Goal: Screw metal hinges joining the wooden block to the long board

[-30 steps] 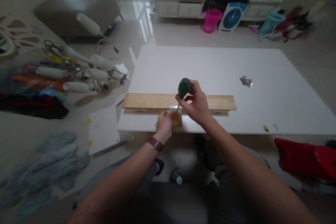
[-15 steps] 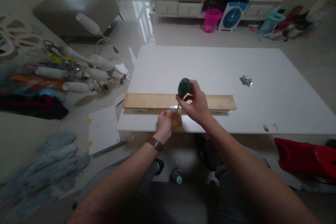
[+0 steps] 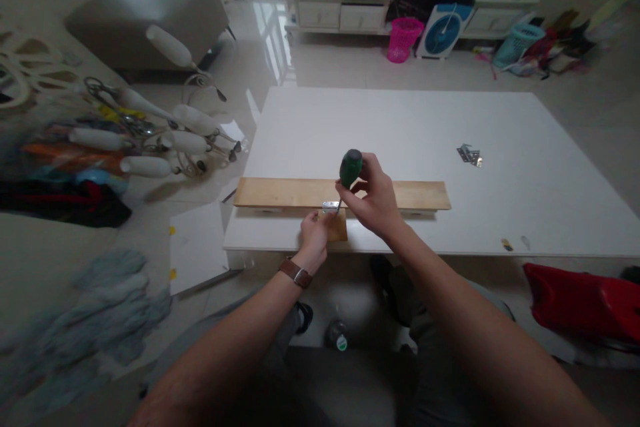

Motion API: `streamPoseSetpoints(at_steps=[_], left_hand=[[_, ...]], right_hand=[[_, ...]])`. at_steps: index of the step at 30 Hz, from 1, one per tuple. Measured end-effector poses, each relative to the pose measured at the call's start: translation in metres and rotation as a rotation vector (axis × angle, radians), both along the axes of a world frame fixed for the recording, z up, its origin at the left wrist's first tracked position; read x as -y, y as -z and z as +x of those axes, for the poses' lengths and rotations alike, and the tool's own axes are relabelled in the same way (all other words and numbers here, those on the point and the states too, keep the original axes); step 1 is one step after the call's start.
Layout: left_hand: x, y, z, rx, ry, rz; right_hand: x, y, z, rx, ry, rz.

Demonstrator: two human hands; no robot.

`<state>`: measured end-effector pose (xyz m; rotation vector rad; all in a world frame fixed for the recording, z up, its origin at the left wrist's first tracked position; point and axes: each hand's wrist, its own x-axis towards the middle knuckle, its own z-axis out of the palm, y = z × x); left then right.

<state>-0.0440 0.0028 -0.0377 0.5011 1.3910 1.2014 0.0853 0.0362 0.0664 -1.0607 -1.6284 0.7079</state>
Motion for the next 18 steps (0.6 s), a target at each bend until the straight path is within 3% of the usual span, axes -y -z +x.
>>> streamPoseSetpoints(at_steps=[18], left_hand=[[0.0000,-0.0003,0.0003,0.003,-0.009,0.011]], right_hand=[[0.0020,-0.0019,-0.0007,-0.047,-0.047,-0.041]])
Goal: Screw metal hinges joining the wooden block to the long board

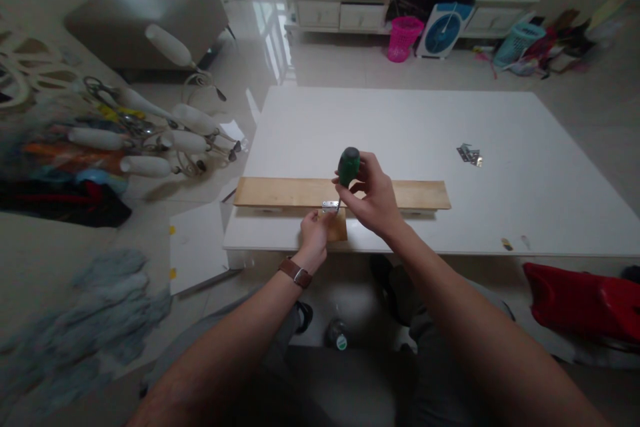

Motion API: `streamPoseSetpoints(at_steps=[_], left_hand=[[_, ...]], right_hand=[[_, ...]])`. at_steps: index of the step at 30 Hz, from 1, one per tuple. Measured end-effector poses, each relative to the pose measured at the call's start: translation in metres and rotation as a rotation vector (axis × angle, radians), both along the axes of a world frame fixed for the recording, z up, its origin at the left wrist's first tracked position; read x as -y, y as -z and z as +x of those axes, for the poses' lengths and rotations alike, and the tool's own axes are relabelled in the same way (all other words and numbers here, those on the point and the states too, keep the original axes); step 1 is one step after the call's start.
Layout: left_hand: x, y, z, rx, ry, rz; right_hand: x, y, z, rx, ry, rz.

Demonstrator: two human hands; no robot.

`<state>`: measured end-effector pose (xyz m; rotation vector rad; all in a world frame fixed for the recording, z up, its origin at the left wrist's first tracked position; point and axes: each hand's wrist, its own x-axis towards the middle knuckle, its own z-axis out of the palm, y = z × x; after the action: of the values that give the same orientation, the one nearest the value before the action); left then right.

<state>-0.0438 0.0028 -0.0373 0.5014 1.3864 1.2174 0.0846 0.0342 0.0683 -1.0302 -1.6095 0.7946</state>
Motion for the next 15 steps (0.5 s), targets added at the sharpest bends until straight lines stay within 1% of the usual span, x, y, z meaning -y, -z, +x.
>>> streamPoseSetpoints(at_steps=[4,8,15], left_hand=[[0.0002,-0.0021,0.0001,0.005,0.001,-0.007],[0.0005,-0.0012,-0.0007,-0.005,0.014,-0.017],[-0.0006,0.0064,-0.0002,-0.013,0.017,-0.015]], right_hand=[[0.0007,-0.0010,0.0001,0.001,-0.042,-0.019],[0.0002,0.0007,0.0010,0.011,-0.012,0.005],[-0.0019,0.0015,0.0024,0.037,0.035,0.027]])
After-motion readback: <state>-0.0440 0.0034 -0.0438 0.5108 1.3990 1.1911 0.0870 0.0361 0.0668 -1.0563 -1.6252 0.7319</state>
